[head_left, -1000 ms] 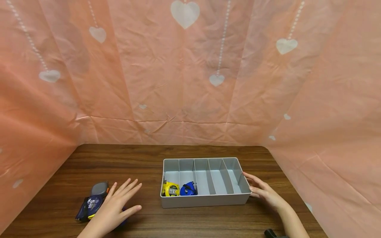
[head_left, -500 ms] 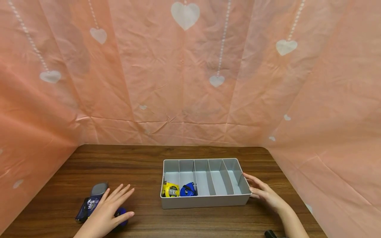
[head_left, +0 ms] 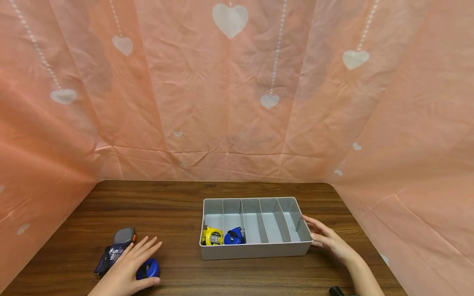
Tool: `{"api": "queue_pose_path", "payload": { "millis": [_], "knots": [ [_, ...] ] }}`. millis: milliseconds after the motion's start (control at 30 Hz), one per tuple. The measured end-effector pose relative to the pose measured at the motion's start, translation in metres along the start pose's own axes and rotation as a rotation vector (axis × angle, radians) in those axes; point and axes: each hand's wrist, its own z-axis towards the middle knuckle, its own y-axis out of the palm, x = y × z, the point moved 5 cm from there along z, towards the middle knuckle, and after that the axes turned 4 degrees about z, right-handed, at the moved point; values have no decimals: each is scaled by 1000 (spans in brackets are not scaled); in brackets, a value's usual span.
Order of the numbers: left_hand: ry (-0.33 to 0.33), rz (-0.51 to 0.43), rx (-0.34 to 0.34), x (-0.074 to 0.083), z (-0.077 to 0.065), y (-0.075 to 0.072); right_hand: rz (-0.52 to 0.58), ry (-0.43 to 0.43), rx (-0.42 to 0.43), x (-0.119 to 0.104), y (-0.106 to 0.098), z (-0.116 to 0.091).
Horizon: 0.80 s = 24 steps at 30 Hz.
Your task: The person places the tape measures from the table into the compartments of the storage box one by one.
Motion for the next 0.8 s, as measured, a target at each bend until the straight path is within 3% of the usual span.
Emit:
{"api": "queue_pose_path", "payload": {
  "millis": [133,467,800],
  "knots": [
    [49,28,22,-1,-2,0,5,-6,-1,0,0,0],
    [85,-72,-98,-11,-6,6,29,-16,0,-1,1,-1],
    [33,-100,-242,-20,-13,12,33,-25,-9,-1,1,0]
  ]
}}
